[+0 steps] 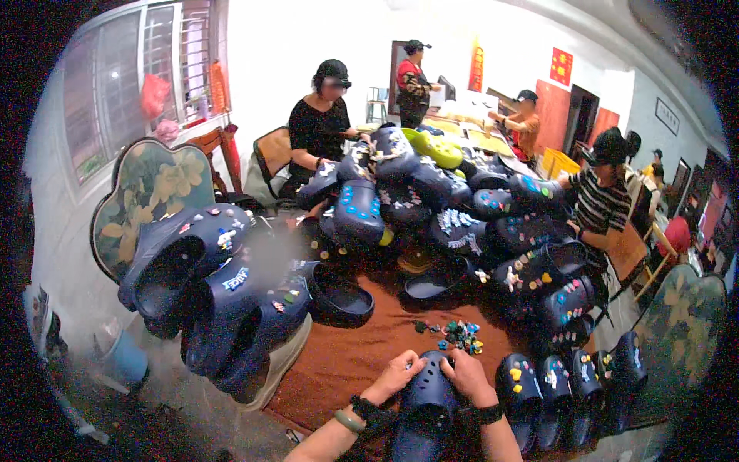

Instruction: The person is applying small decorative charms (Jibbitz) to the holes of blue foam clogs (Croc-style shoes).

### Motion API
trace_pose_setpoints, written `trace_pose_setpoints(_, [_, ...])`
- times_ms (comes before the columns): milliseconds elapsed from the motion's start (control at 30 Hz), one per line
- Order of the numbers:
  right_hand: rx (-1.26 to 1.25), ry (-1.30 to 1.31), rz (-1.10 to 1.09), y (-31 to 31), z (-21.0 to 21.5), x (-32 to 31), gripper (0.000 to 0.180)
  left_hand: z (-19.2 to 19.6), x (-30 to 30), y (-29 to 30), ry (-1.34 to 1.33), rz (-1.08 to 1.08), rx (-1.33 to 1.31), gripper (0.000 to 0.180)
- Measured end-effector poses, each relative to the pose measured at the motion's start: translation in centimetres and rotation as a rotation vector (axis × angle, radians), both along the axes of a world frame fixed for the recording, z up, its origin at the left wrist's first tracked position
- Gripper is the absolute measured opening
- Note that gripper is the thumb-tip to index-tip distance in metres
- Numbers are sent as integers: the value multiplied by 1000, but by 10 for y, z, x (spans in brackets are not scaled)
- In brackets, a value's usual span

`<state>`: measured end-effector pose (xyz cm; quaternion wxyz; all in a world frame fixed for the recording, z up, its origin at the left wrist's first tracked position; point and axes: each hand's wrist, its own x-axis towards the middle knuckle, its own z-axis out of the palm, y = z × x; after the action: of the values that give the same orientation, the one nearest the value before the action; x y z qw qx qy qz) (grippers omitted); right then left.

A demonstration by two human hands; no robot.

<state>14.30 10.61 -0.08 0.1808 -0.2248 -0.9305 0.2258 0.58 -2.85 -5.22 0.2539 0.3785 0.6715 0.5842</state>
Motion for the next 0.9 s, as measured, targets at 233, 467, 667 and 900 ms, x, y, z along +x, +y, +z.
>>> trace_pose_setpoints(233, [39,58,-3,11,-13,-6,20,2,-10,1,4,-8,7,35])
trace_pose_setpoints(467, [-91,55,51,22,6,-19,19,-18,-13,8,-155,97,197,33])
trace_pose_setpoints(667, [185,-12,335,12,24,-65,20,-29,-18,-2,-328,210,64,29])
trace_pose_setpoints(900, [-28,-106,638,7,28,-92,25,-13,-19,-9,16,342,105,31])
